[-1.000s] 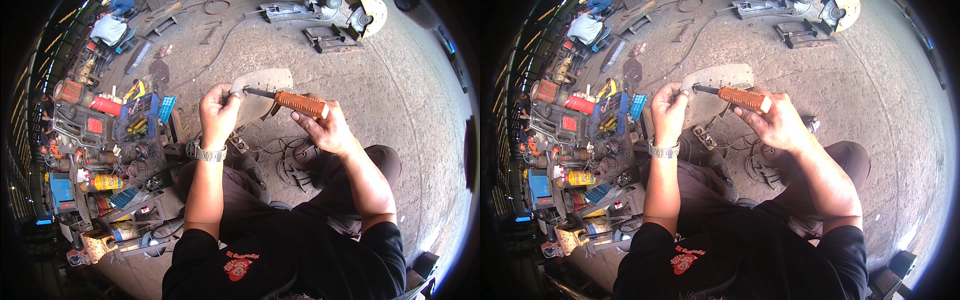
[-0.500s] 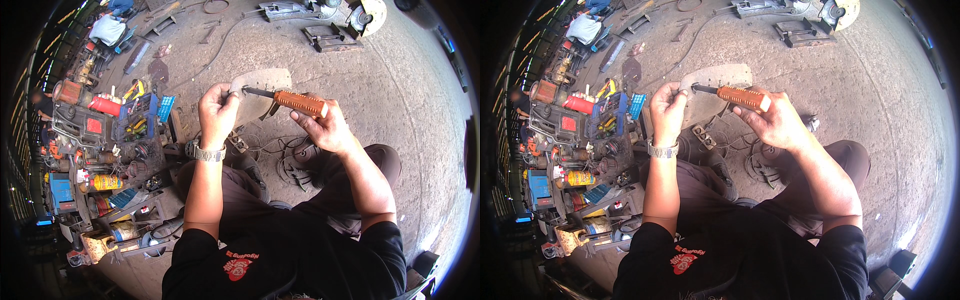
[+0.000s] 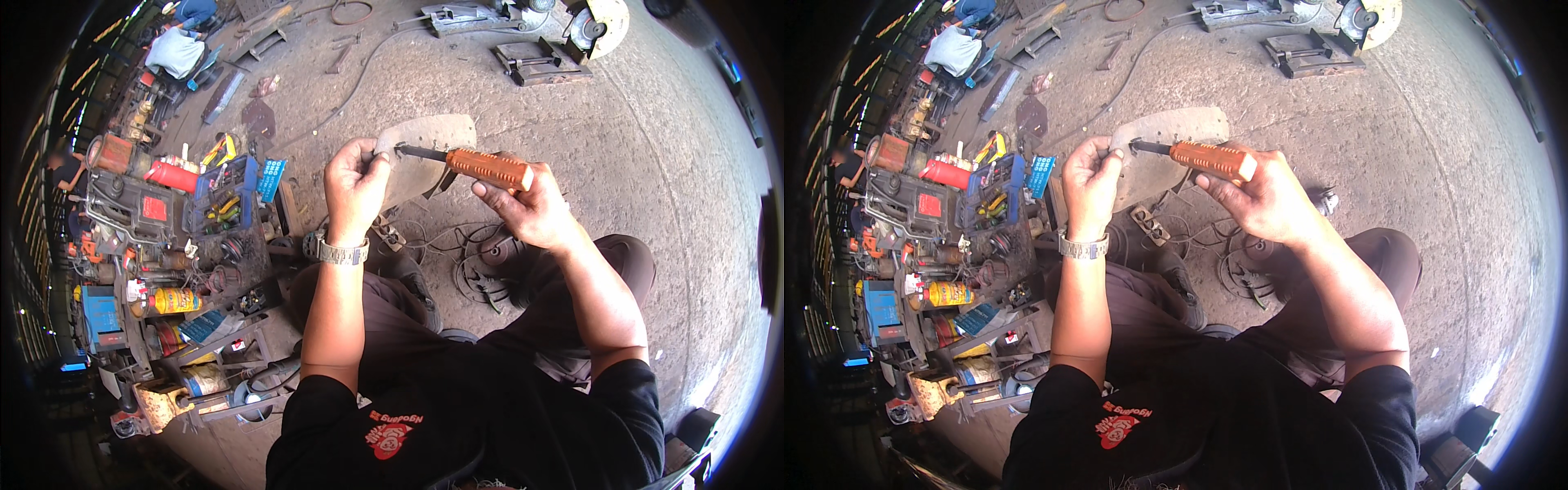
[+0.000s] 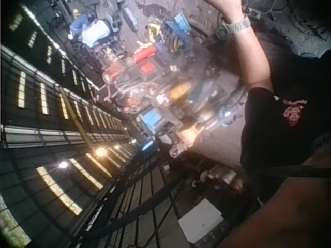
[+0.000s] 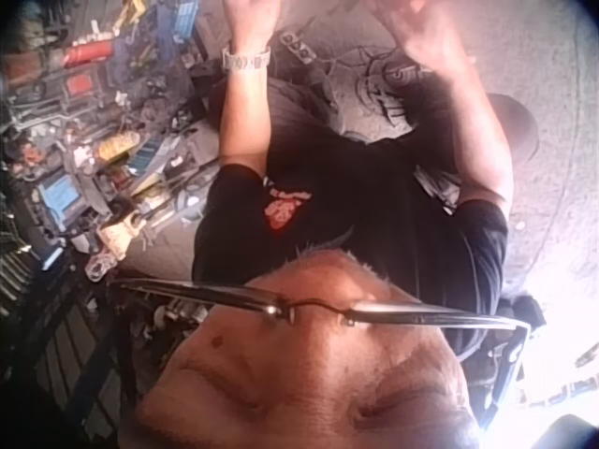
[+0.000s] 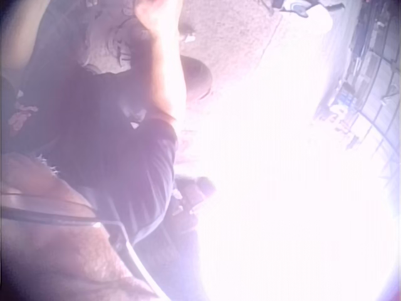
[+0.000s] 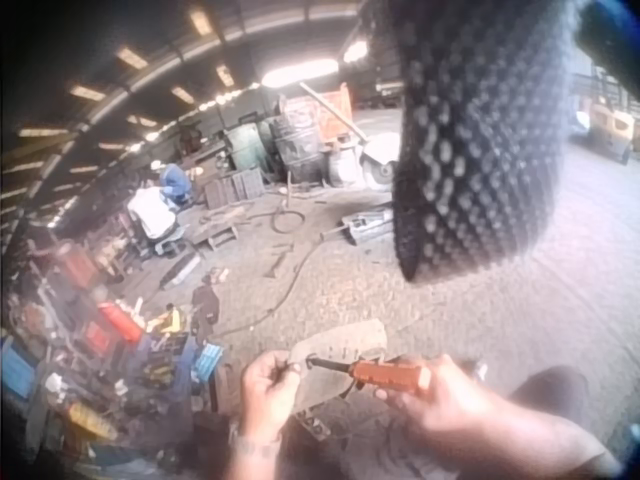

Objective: The person scrapes a curved metal part with a chisel-like tool, repeatedly striking and scraping the surface. The person rotates the part to access different areas and continues scraping until the end of the clip.

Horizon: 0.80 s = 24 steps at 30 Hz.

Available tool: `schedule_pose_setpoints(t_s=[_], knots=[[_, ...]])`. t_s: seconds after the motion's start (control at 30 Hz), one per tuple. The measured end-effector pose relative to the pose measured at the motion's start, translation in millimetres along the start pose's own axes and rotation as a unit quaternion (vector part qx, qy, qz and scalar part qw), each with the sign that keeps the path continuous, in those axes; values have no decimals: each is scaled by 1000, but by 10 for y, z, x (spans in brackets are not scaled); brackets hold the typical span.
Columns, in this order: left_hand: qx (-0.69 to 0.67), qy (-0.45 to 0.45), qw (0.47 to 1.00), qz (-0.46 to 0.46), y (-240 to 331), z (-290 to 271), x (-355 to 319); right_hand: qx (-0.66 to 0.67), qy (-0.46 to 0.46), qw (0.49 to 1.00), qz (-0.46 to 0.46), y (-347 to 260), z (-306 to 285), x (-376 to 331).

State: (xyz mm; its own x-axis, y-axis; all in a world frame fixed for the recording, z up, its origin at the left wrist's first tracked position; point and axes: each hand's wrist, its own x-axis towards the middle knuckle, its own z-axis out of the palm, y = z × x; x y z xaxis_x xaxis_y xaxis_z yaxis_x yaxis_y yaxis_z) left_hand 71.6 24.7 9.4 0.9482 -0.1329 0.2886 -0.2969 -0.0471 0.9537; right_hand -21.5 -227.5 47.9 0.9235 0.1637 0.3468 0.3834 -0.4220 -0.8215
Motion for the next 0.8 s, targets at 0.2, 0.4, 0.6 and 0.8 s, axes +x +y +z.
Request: schedule_pose_setpoints(t_s=[0.2,0.4,0.6,0.8], knots=[[-61,11,998,-1,57,-18,-9,241,145,953,115,154,-237,11],[-121,14,992,-15,102,-60,-2,177,345,878,280,841,-238,216],[-207,9,978,-35,174,-52,-7,191,297,848,395,1310,-134,203],[-229,1,972,-48,57,-109,5,287,315,839,338,1259,-36,231]])
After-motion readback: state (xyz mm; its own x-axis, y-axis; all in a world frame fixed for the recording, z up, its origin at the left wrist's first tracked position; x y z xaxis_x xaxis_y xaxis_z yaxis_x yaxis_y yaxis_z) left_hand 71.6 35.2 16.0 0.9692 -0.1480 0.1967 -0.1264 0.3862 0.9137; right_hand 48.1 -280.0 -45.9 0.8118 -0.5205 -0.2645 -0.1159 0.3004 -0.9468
